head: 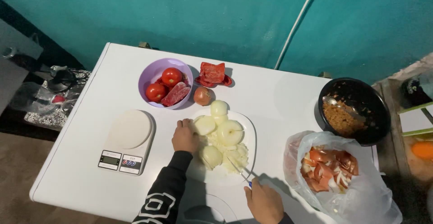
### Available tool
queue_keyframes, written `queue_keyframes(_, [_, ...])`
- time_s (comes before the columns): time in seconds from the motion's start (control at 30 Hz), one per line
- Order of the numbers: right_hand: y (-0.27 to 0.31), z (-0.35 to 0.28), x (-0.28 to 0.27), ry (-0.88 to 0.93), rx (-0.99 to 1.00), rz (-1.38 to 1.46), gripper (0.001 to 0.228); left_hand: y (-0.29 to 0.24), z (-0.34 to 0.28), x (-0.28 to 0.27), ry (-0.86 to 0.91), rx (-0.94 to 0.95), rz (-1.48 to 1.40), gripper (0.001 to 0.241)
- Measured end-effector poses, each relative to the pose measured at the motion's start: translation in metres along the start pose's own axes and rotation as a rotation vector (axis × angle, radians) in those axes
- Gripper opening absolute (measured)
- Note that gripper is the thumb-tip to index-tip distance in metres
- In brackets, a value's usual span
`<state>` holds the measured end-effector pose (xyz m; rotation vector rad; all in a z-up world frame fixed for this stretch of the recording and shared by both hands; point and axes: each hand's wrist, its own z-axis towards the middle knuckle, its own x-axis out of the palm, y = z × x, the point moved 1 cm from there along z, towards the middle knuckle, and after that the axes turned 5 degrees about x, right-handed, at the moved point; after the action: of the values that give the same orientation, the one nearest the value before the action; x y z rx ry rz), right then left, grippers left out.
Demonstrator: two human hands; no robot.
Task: The recorder is peeling and dicing onions on a plate using a knife.
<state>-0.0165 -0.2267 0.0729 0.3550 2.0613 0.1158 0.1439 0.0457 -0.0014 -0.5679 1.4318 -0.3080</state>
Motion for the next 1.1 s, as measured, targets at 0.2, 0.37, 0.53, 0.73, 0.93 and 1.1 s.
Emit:
queue_keyframes(0.2, [-0.003,0.002,0.008,0.028,0.014,-0.010,0.035,0.004,0.013,-0.005,-0.048,0.013,0.065,0.047])
queue_keyframes(0.37, [0.002,0.001,0.007,0.065,0.037,-0.018,0.036,0.005,0.013,-0.006,-0.046,0.187,0.108,0.040])
queue_keyframes(0.53, [0.008,-0.003,-0.005,0.203,0.034,0.024,0.037,0.014,0.014,0.003,-0.093,0.214,0.093,0.035])
queue_keyframes(0.73, [0.000,-0.003,0.008,0.077,0.033,0.027,0.034,0.030,0.017,-0.008,-0.135,0.105,0.128,0.023])
queue_keyframes(0.93, [0.007,-0.005,0.006,-0.018,-0.011,0.103,0.033,-0.010,-0.039,-0.073,-0.197,0.238,-0.139,0.015])
queue_keyframes(1.1, [0.010,-0.004,0.014,-0.017,-0.039,0.133,0.036,-0.006,-0.062,-0.046,-0.009,0.703,-0.184,0.022])
